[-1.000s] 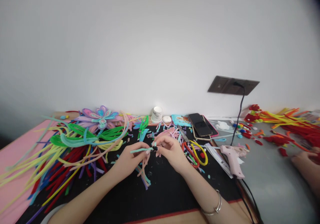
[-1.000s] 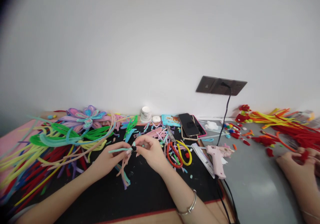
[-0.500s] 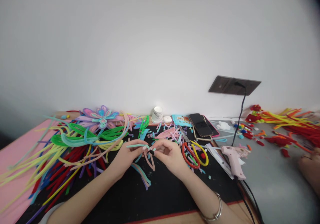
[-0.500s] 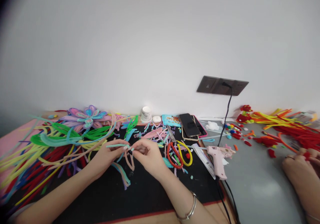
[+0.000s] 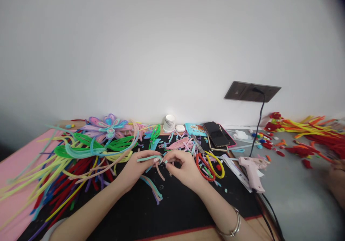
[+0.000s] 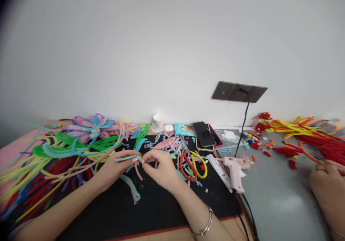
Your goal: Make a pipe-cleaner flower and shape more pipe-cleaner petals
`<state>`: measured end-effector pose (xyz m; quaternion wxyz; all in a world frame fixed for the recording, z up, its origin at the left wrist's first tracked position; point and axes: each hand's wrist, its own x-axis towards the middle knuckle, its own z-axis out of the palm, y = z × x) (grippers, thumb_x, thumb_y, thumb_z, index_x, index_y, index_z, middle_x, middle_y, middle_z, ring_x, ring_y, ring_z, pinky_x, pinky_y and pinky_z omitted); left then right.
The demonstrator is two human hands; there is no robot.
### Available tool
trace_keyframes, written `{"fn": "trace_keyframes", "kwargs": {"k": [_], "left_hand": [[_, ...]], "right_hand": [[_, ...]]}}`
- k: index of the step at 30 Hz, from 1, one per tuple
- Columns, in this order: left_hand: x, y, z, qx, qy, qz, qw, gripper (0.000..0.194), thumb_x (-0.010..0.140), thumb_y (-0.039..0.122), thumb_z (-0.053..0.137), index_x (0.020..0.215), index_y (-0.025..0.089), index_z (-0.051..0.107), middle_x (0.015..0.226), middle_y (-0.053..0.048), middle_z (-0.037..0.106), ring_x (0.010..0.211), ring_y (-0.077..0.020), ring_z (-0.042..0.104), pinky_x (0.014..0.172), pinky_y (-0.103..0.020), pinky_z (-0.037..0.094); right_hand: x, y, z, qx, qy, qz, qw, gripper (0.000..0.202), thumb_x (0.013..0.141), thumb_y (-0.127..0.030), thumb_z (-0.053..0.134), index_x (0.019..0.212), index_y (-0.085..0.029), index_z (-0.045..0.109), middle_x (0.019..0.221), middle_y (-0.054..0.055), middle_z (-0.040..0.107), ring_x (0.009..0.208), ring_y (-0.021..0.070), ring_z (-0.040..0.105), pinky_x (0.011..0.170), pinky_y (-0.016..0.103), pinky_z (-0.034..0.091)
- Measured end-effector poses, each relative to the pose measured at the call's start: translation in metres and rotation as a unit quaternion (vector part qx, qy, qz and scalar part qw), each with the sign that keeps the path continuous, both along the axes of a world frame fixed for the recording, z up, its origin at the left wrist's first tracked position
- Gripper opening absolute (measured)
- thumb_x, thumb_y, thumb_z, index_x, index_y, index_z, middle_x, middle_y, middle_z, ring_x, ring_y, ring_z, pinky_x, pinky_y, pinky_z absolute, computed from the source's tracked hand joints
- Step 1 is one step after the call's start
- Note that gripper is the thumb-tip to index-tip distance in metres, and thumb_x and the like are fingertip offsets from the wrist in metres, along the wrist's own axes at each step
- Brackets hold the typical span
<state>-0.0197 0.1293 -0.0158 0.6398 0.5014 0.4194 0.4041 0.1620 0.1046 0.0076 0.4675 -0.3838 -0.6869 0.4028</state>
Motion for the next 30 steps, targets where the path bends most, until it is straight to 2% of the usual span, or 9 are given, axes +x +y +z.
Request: {"fn": "trace_keyframes", "kwargs": {"k": [4,10,15,18,20,23,26,30], "left_hand": [[-0.0002,0.0019,-0.0001,0.010,0.013,0.017,1.000,0.023,0.068,0.032,0.074,0.085,0.017,0.069,0.074,-0.001,0.068,0.071,-0.0125,0.057,0.068,-0.021,0.043],[0.0005,0.0010,-0.0018,-0.011,-0.043,0.060,0.997,0.023,0.063,0.028,0.077,0.079,0.015,0.068,0.063,0.001,0.064,0.064,-0.0110,0.053,0.063,-0.022,0.040],[0.0016,0.0005,0.0009,-0.025,-0.055,0.061,0.996,0.024,0.062,0.030,0.078,0.077,0.014,0.069,0.062,0.001,0.064,0.062,-0.0101,0.054,0.063,-0.022,0.041],[0.0012,0.0008,0.0025,-0.030,-0.048,0.055,0.997,0.024,0.060,0.029,0.079,0.077,0.015,0.070,0.060,0.001,0.064,0.060,-0.0097,0.054,0.061,-0.021,0.041],[0.0005,0.0005,0.0020,-0.034,-0.045,0.041,0.998,0.022,0.061,0.029,0.079,0.076,0.015,0.071,0.059,0.001,0.064,0.060,-0.0096,0.054,0.060,-0.021,0.041],[0.0000,-0.0010,-0.0001,-0.032,-0.044,0.005,0.999,0.019,0.062,0.029,0.078,0.074,0.015,0.071,0.058,0.001,0.064,0.058,-0.0094,0.054,0.057,-0.020,0.041],[-0.0001,-0.0035,-0.0011,-0.021,-0.038,-0.029,0.999,0.016,0.064,0.028,0.077,0.072,0.015,0.071,0.057,0.000,0.063,0.056,-0.0096,0.054,0.056,-0.020,0.042],[0.0001,-0.0059,0.0009,-0.006,-0.025,-0.060,0.998,0.015,0.066,0.029,0.075,0.071,0.015,0.072,0.057,0.000,0.062,0.056,-0.0100,0.053,0.055,-0.021,0.042]], "right_hand": [[0.0008,0.0000,0.0017,0.034,-0.029,-0.002,0.999,0.015,0.072,-0.004,0.055,0.076,-0.016,0.062,0.078,0.003,0.066,0.072,0.0127,0.063,0.066,0.022,0.049],[-0.0007,0.0006,0.0019,0.106,-0.084,0.044,0.990,0.014,0.074,-0.004,0.060,0.073,-0.018,0.063,0.084,0.004,0.069,0.085,0.0153,0.061,0.084,0.030,0.045],[-0.0003,0.0022,-0.0014,0.093,-0.109,0.043,0.989,0.012,0.071,-0.006,0.066,0.071,-0.018,0.067,0.089,0.004,0.063,0.089,0.0156,0.058,0.089,0.031,0.041],[0.0037,0.0043,-0.0020,0.047,-0.074,0.061,0.994,0.006,0.070,-0.017,0.071,0.075,-0.019,0.069,0.098,0.005,0.058,0.092,0.0168,0.056,0.080,0.028,0.045],[0.0065,0.0062,-0.0024,-0.017,-0.017,0.061,0.998,0.011,0.076,-0.028,0.065,0.080,-0.018,0.069,0.098,0.006,0.058,0.075,0.0129,0.057,0.063,0.024,0.046],[0.0077,0.0082,-0.0030,-0.154,0.056,0.029,0.986,0.020,0.079,-0.032,0.061,0.094,-0.018,0.061,0.090,0.004,0.062,0.045,0.0038,0.044,0.040,0.017,0.034],[0.0059,0.0082,-0.0012,-0.250,0.047,0.068,0.965,0.028,0.074,-0.030,0.065,0.097,-0.016,0.058,0.085,0.002,0.062,0.037,0.0008,0.037,0.032,0.016,0.027],[0.0052,0.0069,0.0048,-0.281,0.033,0.101,0.954,0.026,0.073,-0.031,0.066,0.091,-0.014,0.059,0.073,-0.002,0.055,0.038,0.0007,0.036,0.031,0.014,0.024]]}}
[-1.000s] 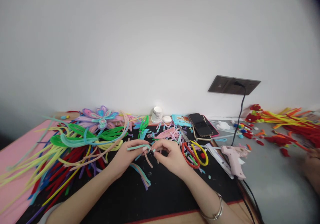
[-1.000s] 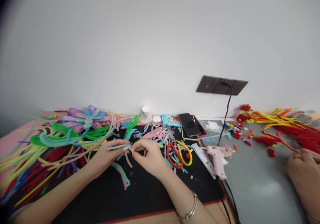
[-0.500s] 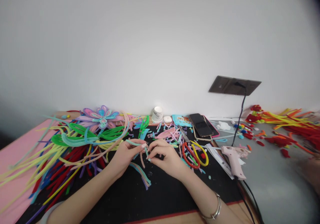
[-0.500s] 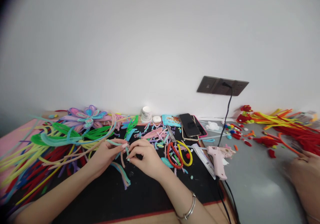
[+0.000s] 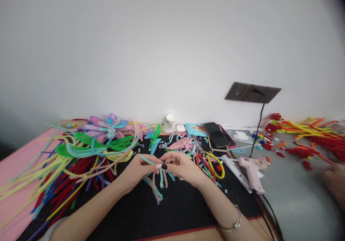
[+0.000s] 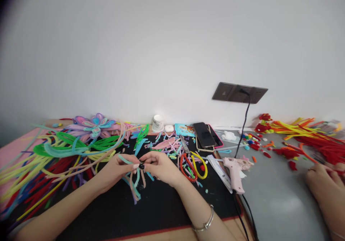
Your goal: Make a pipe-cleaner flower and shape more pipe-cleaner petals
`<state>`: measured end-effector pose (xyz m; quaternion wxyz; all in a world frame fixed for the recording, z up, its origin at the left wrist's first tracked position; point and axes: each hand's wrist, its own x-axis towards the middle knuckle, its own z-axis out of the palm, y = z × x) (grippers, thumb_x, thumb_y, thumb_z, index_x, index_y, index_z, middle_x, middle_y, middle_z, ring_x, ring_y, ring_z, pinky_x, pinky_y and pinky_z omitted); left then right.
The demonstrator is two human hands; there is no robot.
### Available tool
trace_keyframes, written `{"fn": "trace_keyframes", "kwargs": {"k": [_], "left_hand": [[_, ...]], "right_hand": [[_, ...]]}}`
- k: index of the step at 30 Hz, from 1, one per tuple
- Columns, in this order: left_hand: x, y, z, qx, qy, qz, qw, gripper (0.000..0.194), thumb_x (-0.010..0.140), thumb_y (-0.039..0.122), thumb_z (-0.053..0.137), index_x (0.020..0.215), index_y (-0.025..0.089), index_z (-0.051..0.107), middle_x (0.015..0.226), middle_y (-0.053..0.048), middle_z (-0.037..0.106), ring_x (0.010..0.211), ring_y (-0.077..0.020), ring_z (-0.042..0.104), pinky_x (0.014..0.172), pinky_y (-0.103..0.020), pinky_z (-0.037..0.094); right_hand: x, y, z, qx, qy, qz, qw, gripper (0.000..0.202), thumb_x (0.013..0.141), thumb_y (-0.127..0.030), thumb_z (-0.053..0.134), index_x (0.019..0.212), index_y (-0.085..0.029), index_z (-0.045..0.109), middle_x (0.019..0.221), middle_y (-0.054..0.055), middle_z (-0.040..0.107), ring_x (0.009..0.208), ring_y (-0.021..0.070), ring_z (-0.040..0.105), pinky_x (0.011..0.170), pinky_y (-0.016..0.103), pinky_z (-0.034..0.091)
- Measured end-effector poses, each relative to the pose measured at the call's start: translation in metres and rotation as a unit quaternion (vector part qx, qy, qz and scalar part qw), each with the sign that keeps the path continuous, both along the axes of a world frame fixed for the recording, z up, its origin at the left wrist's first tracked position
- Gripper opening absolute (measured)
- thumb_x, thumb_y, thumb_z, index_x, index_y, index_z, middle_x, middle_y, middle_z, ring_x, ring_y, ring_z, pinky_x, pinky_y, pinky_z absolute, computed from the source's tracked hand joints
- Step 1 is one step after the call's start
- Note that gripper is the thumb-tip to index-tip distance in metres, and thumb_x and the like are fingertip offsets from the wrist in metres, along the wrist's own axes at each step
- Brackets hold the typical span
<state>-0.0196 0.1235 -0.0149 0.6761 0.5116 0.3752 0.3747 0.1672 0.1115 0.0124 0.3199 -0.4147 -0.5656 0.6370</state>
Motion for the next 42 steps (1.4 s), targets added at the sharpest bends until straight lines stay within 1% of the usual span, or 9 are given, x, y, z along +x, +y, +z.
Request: {"fn": "trace_keyframes", "kwargs": {"k": [4,8,13,15,20,24,27,35,42], "left_hand": [[0.001,0.001,0.003,0.034,0.026,-0.008,0.999,0.014,0.066,0.028,0.074,0.069,0.014,0.072,0.061,-0.001,0.063,0.059,-0.0117,0.054,0.058,-0.024,0.044],[0.003,0.002,0.004,0.090,0.070,-0.009,0.993,0.015,0.065,0.029,0.073,0.067,0.014,0.071,0.064,-0.003,0.064,0.061,-0.0134,0.056,0.060,-0.026,0.045],[0.003,0.001,0.004,0.162,0.128,-0.010,0.978,0.017,0.070,0.030,0.069,0.071,0.014,0.072,0.067,-0.004,0.063,0.063,-0.0147,0.056,0.058,-0.026,0.043],[0.004,-0.001,0.005,0.172,0.142,-0.006,0.975,0.016,0.071,0.030,0.068,0.071,0.014,0.072,0.067,-0.004,0.063,0.063,-0.0150,0.057,0.058,-0.026,0.043],[0.000,0.001,0.006,0.115,0.101,-0.049,0.987,0.018,0.071,0.027,0.066,0.082,0.015,0.073,0.078,-0.006,0.068,0.072,-0.0177,0.060,0.067,-0.027,0.046],[-0.007,0.007,0.007,-0.013,-0.030,-0.117,0.993,0.028,0.071,0.016,0.058,0.095,0.015,0.072,0.090,-0.007,0.070,0.087,-0.0204,0.062,0.081,-0.030,0.046],[-0.008,0.009,0.009,-0.077,-0.061,-0.123,0.987,0.026,0.071,0.015,0.058,0.093,0.013,0.072,0.087,-0.009,0.071,0.085,-0.0204,0.063,0.081,-0.031,0.047],[-0.006,0.004,0.017,-0.067,-0.030,-0.149,0.986,0.020,0.077,0.030,0.062,0.084,0.013,0.068,0.073,-0.006,0.065,0.068,-0.0149,0.059,0.068,-0.027,0.047],[-0.006,0.005,0.009,0.030,0.060,-0.154,0.986,0.024,0.075,0.036,0.065,0.083,0.014,0.063,0.069,-0.002,0.062,0.063,-0.0117,0.055,0.060,-0.022,0.040]], "right_hand": [[0.002,-0.001,0.001,-0.024,-0.019,0.013,0.999,0.019,0.072,-0.028,0.067,0.078,-0.014,0.056,0.053,-0.009,0.045,0.037,0.0011,0.032,0.030,0.012,0.024],[0.003,-0.001,-0.006,-0.054,-0.033,0.027,0.998,0.018,0.070,-0.028,0.066,0.076,-0.016,0.053,0.049,-0.010,0.046,0.030,0.0019,0.034,0.026,0.013,0.023],[-0.001,-0.001,-0.014,-0.075,-0.013,0.031,0.997,0.018,0.065,-0.024,0.065,0.074,-0.015,0.053,0.050,-0.007,0.056,0.035,0.0061,0.049,0.034,0.016,0.042],[-0.002,0.000,-0.017,-0.070,-0.027,0.034,0.997,0.013,0.064,-0.022,0.063,0.067,-0.014,0.054,0.047,-0.005,0.056,0.036,0.0072,0.051,0.037,0.017,0.044],[0.001,0.002,-0.020,-0.056,-0.049,0.037,0.997,0.009,0.064,-0.019,0.057,0.059,-0.013,0.054,0.043,-0.005,0.054,0.035,0.0063,0.049,0.037,0.017,0.042],[0.007,0.004,-0.018,-0.065,-0.040,0.036,0.996,0.011,0.064,-0.022,0.060,0.067,-0.011,0.059,0.050,-0.003,0.058,0.037,0.0060,0.049,0.037,0.017,0.042],[0.008,0.005,-0.015,-0.067,-0.035,0.046,0.996,0.013,0.065,-0.024,0.062,0.067,-0.011,0.060,0.052,-0.003,0.059,0.037,0.0058,0.049,0.037,0.017,0.041],[0.007,0.003,-0.014,-0.074,-0.050,0.074,0.993,0.011,0.065,-0.022,0.062,0.062,-0.013,0.058,0.048,-0.004,0.058,0.035,0.0052,0.049,0.037,0.016,0.040],[0.006,0.002,-0.016,-0.080,-0.044,0.080,0.993,0.008,0.064,-0.020,0.060,0.063,-0.013,0.058,0.050,-0.004,0.059,0.036,0.0051,0.049,0.036,0.016,0.041]]}}
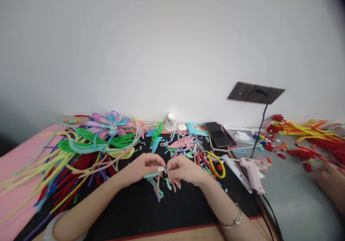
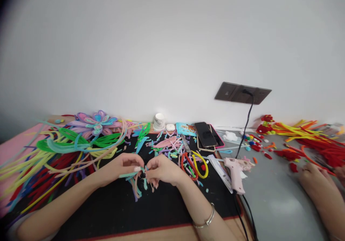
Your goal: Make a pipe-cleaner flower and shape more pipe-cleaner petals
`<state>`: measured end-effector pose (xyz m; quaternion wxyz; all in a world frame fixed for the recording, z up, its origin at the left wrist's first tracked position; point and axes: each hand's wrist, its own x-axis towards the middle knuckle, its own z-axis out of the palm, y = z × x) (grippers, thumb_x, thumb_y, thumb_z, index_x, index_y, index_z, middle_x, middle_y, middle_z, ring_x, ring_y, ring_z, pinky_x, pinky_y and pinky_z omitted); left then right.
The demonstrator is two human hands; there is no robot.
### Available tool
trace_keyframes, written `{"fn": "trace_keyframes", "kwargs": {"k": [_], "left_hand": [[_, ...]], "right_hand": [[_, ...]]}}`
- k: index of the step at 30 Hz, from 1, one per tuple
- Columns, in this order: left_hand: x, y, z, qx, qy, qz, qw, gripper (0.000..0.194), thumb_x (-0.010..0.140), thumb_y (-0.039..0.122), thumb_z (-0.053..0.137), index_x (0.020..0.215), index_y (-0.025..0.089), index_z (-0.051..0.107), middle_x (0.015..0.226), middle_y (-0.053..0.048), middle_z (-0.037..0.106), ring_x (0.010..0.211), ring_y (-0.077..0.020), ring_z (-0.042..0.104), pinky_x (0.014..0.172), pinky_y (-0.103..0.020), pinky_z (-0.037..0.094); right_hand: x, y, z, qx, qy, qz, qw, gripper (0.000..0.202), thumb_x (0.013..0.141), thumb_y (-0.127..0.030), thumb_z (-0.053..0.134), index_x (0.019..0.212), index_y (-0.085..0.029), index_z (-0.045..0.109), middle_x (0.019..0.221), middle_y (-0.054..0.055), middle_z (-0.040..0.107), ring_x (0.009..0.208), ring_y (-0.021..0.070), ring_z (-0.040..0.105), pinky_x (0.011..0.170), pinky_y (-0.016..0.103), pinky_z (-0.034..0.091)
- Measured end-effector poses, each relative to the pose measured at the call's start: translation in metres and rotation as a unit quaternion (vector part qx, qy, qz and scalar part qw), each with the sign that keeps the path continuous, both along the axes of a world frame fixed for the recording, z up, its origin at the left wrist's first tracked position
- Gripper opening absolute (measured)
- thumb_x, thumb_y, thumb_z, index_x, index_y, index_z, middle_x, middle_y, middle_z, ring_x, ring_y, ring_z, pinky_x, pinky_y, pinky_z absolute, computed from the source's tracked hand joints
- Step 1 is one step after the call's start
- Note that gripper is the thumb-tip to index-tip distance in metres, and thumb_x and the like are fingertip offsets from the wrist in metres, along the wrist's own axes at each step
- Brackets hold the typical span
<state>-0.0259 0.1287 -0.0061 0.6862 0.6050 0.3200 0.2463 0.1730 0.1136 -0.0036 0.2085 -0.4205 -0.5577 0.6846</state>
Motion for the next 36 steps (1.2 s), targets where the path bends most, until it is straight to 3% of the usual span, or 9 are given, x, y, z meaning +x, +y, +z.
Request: {"fn": "trace_keyframes", "kwargs": {"k": [5,11,17,24,31,36], "left_hand": [[0.003,0.000,-0.006,0.046,0.022,0.003,0.999,0.022,0.071,0.032,0.069,0.080,0.014,0.058,0.064,0.002,0.057,0.057,-0.0087,0.048,0.055,-0.020,0.035],[0.005,-0.001,-0.007,0.061,0.029,0.025,0.997,0.021,0.070,0.026,0.068,0.085,0.016,0.057,0.068,0.003,0.055,0.061,-0.0094,0.049,0.058,-0.021,0.038],[0.005,-0.002,-0.007,0.123,0.074,0.031,0.989,0.022,0.072,0.036,0.066,0.076,0.014,0.062,0.060,0.003,0.047,0.055,-0.0097,0.042,0.052,-0.022,0.033],[0.005,-0.004,-0.007,0.166,0.082,0.056,0.981,0.019,0.072,0.035,0.066,0.075,0.016,0.065,0.068,-0.002,0.054,0.060,-0.0130,0.048,0.056,-0.024,0.038],[0.007,-0.009,-0.001,0.201,0.102,0.066,0.972,0.011,0.077,0.027,0.059,0.074,0.017,0.060,0.057,0.004,0.044,0.053,-0.0092,0.038,0.049,-0.020,0.030],[0.008,-0.010,-0.001,0.219,0.125,0.076,0.965,0.012,0.080,0.028,0.056,0.075,0.017,0.059,0.058,0.004,0.052,0.050,-0.0089,0.044,0.049,-0.020,0.032]], "right_hand": [[-0.001,-0.001,0.000,0.010,-0.008,0.009,1.000,0.007,0.064,-0.019,0.058,0.060,-0.013,0.057,0.047,-0.004,0.057,0.035,0.0050,0.048,0.036,0.016,0.041],[-0.002,-0.002,0.002,0.028,-0.017,0.012,0.999,0.008,0.067,-0.018,0.057,0.061,-0.013,0.058,0.046,-0.005,0.055,0.033,0.0050,0.047,0.035,0.015,0.039],[-0.001,-0.002,-0.005,0.050,-0.032,0.021,0.998,0.005,0.067,-0.016,0.056,0.062,-0.014,0.055,0.046,-0.007,0.052,0.035,0.0053,0.047,0.036,0.016,0.036],[-0.003,-0.003,0.004,0.060,-0.052,0.033,0.996,0.010,0.064,-0.015,0.062,0.068,-0.016,0.053,0.048,-0.008,0.050,0.039,0.0063,0.048,0.038,0.016,0.036],[-0.004,-0.005,0.007,0.119,-0.069,0.042,0.990,0.019,0.061,-0.014,0.067,0.068,-0.016,0.049,0.052,-0.008,0.051,0.045,0.0052,0.045,0.041,0.015,0.032],[-0.005,-0.005,0.004,0.135,-0.074,0.030,0.988,0.015,0.062,-0.008,0.061,0.071,-0.016,0.052,0.052,-0.008,0.050,0.045,0.0052,0.044,0.041,0.015,0.031]]}}
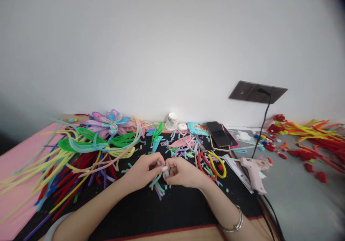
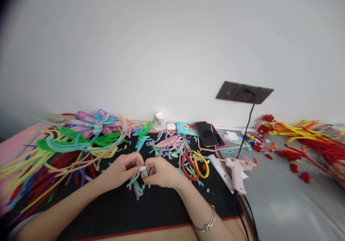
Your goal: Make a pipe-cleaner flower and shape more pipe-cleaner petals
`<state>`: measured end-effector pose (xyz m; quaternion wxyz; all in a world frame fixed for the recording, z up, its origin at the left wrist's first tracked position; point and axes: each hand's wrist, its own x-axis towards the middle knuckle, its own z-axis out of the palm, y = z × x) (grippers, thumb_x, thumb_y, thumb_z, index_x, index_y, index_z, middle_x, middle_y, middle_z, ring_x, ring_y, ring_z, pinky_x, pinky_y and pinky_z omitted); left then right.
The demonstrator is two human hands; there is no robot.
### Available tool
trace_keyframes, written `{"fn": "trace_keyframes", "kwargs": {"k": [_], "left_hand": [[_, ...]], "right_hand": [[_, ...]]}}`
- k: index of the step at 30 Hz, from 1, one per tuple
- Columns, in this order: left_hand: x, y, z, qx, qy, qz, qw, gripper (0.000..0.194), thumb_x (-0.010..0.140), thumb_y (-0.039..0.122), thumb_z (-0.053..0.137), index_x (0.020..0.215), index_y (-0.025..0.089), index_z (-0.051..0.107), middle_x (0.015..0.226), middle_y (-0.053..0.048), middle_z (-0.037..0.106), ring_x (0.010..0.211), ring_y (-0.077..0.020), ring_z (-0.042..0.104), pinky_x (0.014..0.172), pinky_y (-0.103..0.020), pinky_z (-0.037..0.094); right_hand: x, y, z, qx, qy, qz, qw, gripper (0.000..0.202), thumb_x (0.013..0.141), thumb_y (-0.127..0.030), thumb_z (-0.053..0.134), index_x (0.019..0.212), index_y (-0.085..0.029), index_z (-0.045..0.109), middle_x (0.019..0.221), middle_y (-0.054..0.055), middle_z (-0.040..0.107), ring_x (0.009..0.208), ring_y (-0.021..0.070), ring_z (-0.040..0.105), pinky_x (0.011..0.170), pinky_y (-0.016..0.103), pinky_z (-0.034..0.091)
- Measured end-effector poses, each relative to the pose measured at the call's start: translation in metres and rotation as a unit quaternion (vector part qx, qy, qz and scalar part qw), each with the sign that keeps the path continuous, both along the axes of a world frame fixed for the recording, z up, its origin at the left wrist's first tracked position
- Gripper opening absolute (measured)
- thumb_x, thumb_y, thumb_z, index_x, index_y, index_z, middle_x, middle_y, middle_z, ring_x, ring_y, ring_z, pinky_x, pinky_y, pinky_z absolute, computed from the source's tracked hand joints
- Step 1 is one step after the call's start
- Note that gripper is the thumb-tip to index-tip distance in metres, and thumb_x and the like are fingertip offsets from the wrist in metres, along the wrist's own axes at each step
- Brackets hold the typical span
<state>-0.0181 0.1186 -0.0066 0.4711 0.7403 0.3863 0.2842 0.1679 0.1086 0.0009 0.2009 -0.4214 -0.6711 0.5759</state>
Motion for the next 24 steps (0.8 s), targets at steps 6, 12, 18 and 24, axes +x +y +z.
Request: {"fn": "trace_keyframes", "kwargs": {"k": [6,12,18,24], "left_hand": [[0.000,0.004,-0.004,-0.104,-0.041,0.010,0.994,0.019,0.074,0.034,0.063,0.078,0.016,0.058,0.062,0.001,0.062,0.054,-0.0129,0.058,0.052,-0.022,0.044],[-0.001,0.006,-0.003,-0.150,-0.035,0.005,0.988,0.021,0.072,0.034,0.064,0.075,0.013,0.063,0.057,-0.001,0.064,0.053,-0.0147,0.061,0.053,-0.024,0.046],[-0.002,0.009,-0.004,-0.144,-0.085,0.022,0.986,0.020,0.074,0.032,0.062,0.071,0.013,0.060,0.056,0.001,0.061,0.051,-0.0120,0.058,0.055,-0.023,0.045],[-0.004,0.013,-0.008,-0.120,-0.103,0.080,0.984,0.022,0.079,0.035,0.057,0.071,0.015,0.056,0.054,0.002,0.060,0.051,-0.0122,0.057,0.054,-0.022,0.042]], "right_hand": [[-0.001,0.004,-0.003,-0.038,0.045,-0.051,0.997,0.022,0.060,-0.006,0.062,0.077,-0.017,0.052,0.058,-0.007,0.055,0.045,0.0060,0.048,0.043,0.016,0.035],[0.003,0.006,-0.005,-0.030,0.074,-0.066,0.995,0.036,0.062,-0.010,0.065,0.093,-0.019,0.050,0.062,-0.008,0.057,0.044,0.0056,0.046,0.042,0.016,0.033],[0.008,0.009,-0.002,0.057,0.031,-0.089,0.994,0.011,0.071,-0.014,0.058,0.081,-0.017,0.057,0.060,-0.005,0.055,0.049,0.0072,0.047,0.048,0.019,0.036],[0.004,0.007,-0.001,0.248,-0.061,-0.196,0.947,0.004,0.073,-0.014,0.057,0.075,-0.018,0.057,0.061,-0.004,0.053,0.050,0.0079,0.045,0.049,0.019,0.034]]}}
